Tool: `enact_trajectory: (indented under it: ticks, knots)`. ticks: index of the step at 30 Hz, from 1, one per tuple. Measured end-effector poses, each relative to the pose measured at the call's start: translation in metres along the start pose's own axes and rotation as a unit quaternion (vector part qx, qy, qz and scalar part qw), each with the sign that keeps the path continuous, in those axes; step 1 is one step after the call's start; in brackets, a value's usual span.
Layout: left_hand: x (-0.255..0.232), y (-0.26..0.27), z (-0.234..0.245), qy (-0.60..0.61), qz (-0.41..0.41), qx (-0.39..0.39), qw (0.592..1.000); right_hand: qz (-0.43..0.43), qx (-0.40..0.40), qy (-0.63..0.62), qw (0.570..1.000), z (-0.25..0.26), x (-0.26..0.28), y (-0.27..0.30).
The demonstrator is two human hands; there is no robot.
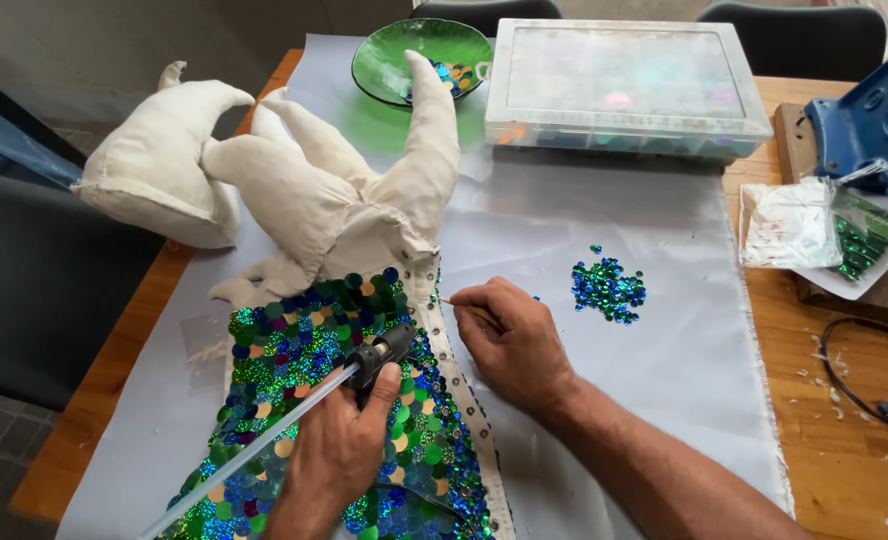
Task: Applying individual sequins to a white fabric object using a glue gun and a small placement tool
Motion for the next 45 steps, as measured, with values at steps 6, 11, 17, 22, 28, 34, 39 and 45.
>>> enact_trajectory:
  ticks: [6,11,17,22,28,34,39,45]
  knots:
    - [0.006,0.008,0.005,0.103,-0.007,0.025,0.994,0.031,0.048,0.042,0.997,-0.003,0.004,0.001]
    - [0.023,-0.001,-0.002,0.199,-0.059,0.02,0.978,0.028,0.097,0.065,0.993,-0.008,0.005,0.002]
    - [0.024,-0.001,-0.002,0.186,-0.06,0.033,0.98,0.035,0.142,0.082,0.986,-0.014,0.004,0.002]
    - [0.022,-0.001,-0.001,0.191,-0.053,0.046,0.979,0.043,0.157,0.095,0.982,-0.018,0.002,0.002]
    - [0.024,-0.003,-0.001,0.205,-0.064,0.039,0.976,0.052,0.168,0.125,0.976,-0.019,0.002,0.003]
    - [0.025,-0.003,-0.001,0.205,-0.065,0.044,0.976,0.041,0.145,0.078,0.986,-0.015,0.006,0.001]
    - [0.025,-0.002,0.0,0.19,-0.073,0.039,0.978,0.045,0.123,0.06,0.99,-0.015,0.01,0.0]
    - [0.029,-0.004,-0.003,0.217,-0.079,0.045,0.972,-0.041,-0.035,0.048,0.997,0.032,-0.02,0.01]
Point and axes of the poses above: each hand's wrist, its own y-axis away from the middle knuckle, its own z-axis out of the back of the hand, x = y × z, the point moved 3 cm from there along -y, towards the middle knuckle, and after that the axes turned 1 degree about x, right-handed, at the moved point
